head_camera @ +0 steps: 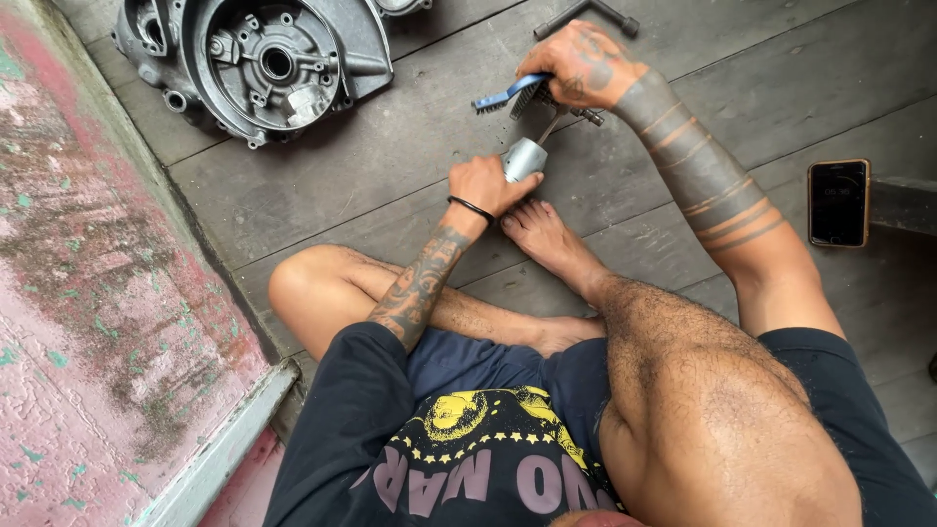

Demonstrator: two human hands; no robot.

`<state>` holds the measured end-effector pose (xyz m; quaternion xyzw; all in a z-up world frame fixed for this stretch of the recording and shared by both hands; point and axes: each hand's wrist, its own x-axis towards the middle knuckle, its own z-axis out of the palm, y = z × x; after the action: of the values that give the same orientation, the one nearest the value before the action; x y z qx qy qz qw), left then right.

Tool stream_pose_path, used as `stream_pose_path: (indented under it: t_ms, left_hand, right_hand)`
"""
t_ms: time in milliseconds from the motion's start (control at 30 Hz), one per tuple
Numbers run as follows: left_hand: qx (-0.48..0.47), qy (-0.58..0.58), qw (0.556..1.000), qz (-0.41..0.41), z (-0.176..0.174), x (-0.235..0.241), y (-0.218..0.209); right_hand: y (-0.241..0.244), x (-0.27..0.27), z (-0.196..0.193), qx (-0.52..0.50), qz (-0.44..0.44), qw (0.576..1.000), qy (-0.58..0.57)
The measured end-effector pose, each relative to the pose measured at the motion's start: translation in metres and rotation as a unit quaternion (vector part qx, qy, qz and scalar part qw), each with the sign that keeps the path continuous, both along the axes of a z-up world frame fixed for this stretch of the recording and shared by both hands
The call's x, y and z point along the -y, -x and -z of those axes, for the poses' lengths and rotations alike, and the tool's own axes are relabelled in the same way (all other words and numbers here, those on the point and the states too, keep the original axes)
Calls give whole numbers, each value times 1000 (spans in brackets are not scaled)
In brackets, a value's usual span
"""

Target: Cleaning a motorcycle piston and connecting rod assembly using a small brush and solvent.

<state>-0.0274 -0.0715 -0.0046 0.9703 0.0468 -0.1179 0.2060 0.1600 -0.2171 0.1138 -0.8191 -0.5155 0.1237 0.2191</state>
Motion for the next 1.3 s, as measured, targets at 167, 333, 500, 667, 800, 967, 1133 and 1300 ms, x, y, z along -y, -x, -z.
stream_pose_path:
  t_ms: [167, 333, 500, 667, 800, 967, 1133, 1300]
  left_hand:
    - [45, 28, 999, 0, -3, 21, 3]
    - [52, 62, 997, 2, -6, 29, -3]
    - [-24, 115, 993, 20, -10, 6, -13]
    - [19, 168, 985, 40, 18, -30, -34]
    - [102, 268, 952, 107, 19, -32, -68]
    - [139, 316, 926, 155, 40, -4, -100]
    - [115, 337, 916, 182, 45, 11, -116]
    - [106, 358, 905, 204, 27, 6, -126]
  right_hand:
    - [10, -5, 35, 57, -3, 998, 19]
    - [26, -16, 42, 99, 0, 995, -14]
    - [30, -5, 36, 111, 3, 994, -20]
    - [18, 19, 32, 49, 44, 995, -73]
    - [19, 33, 31, -8, 69, 990, -124]
    - [24, 44, 38, -25, 93, 985, -142]
    - [28, 51, 40, -37, 100, 984, -142]
    - [30, 48, 38, -21, 115, 980, -160]
